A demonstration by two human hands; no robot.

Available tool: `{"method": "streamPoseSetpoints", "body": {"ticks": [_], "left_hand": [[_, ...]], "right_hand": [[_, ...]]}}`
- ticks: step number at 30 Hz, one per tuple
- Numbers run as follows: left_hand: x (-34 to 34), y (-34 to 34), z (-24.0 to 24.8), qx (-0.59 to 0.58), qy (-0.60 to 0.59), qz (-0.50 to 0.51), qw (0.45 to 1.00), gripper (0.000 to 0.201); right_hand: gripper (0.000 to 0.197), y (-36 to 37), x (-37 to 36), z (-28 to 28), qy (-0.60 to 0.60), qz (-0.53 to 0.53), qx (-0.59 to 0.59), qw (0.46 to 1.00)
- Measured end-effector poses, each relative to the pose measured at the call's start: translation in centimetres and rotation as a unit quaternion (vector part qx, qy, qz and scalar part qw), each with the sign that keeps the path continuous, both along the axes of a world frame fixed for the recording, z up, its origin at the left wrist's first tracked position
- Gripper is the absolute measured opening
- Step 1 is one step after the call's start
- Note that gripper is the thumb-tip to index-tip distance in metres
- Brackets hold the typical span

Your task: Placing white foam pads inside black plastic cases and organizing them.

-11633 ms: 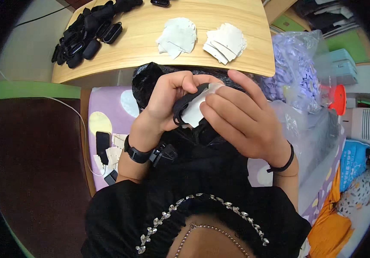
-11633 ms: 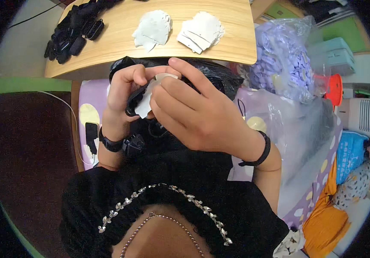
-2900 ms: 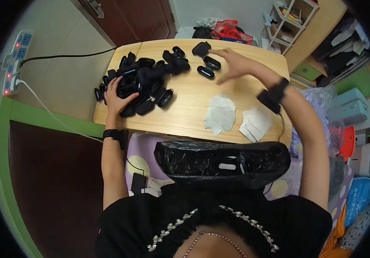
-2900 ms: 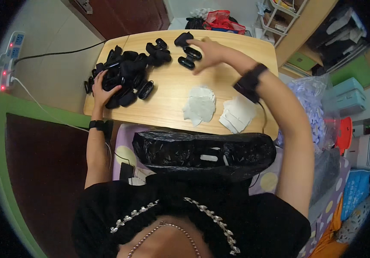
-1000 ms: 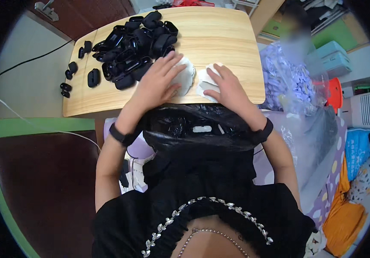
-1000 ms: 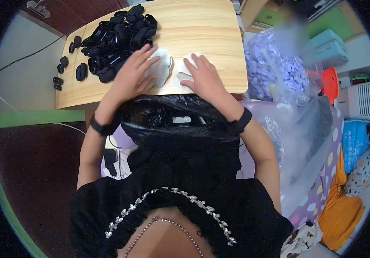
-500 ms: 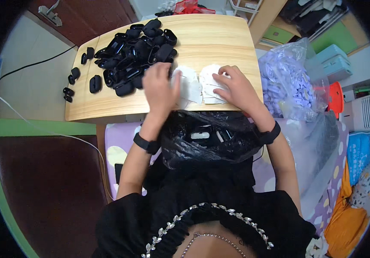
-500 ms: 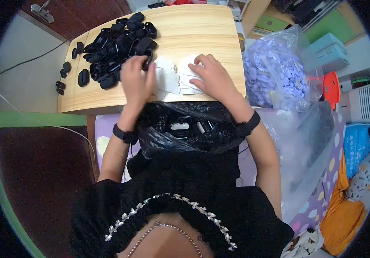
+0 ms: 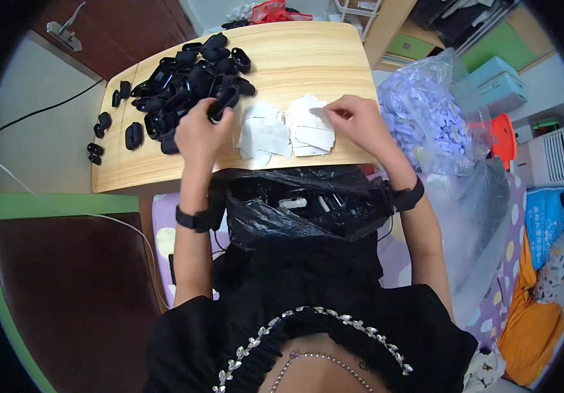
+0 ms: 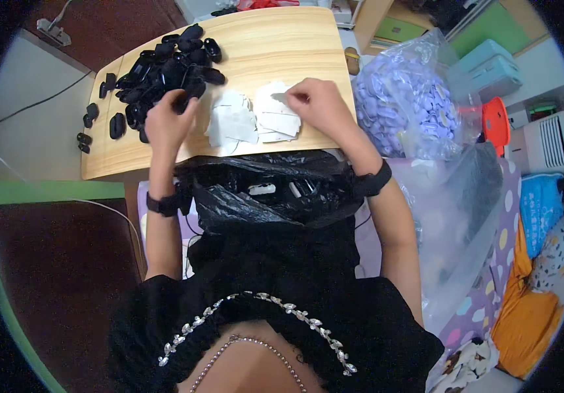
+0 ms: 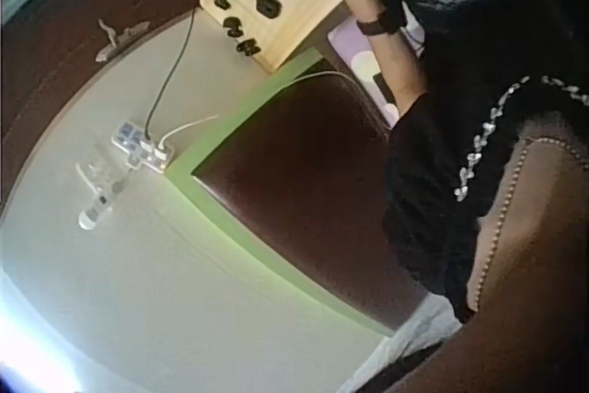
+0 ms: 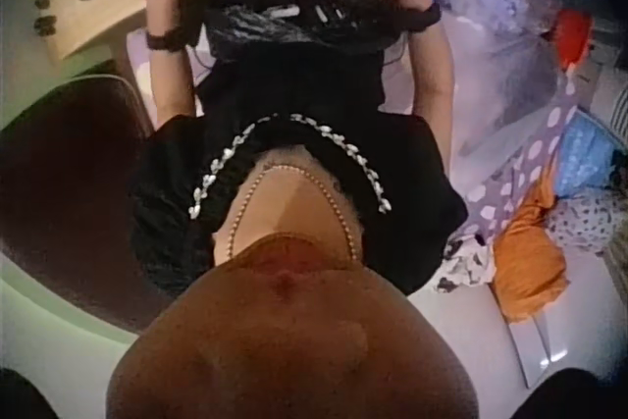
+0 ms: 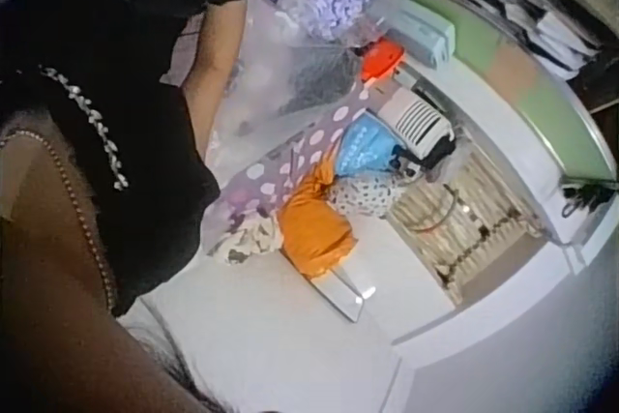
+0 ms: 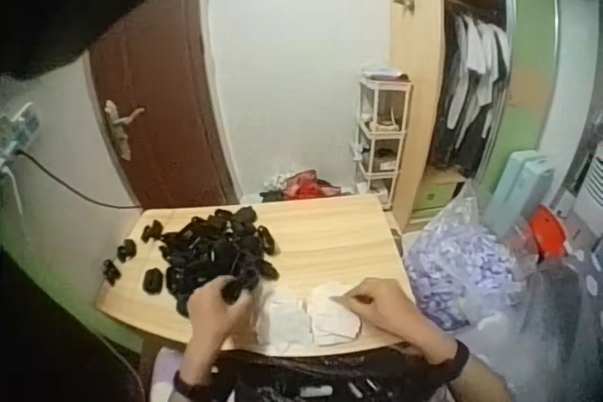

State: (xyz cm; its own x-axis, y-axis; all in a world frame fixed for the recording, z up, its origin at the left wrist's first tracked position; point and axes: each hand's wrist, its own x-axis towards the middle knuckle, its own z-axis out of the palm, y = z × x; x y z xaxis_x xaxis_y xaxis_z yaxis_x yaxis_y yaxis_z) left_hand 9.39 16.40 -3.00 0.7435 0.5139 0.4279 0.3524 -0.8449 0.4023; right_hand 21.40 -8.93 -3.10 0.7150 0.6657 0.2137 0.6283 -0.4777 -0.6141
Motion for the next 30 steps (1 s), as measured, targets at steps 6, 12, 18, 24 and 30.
{"method": "streamPoseSetpoints", "body": {"ticks": [6,12,18,24,30], "left_hand": [[-2.8,-1.8,3.5,-0.249,-0.079,-0.127,0.957,0.030],[-6.5,-9.7,5.9,-0.483,-0.142,-0.291,0.813,0.034],[-8.5,-11.1,3.4,-0.418,-0.153,-0.351,0.824,0.039],[-8.9,-12.0,1.5,-0.357,-0.161,-0.357,0.848,0.036],[-8.6,-12.5,0.7,-0.336,-0.181,-0.340,0.860,0.039]], "right_hand": [[0.014,-2.2,-1.9,5.5,0.136,-0.115,0.160,0.971],[0.021,-1.9,-11.9,9.9,-0.352,0.014,0.146,0.925],[0.026,-2.3,-15.9,5.8,-0.360,0.055,0.042,0.930],[0.024,-2.3,-17.8,4.6,-0.317,0.008,-0.027,0.948],[0.026,-1.3,-19.4,3.7,-0.298,-0.115,-0.085,0.944]]}}
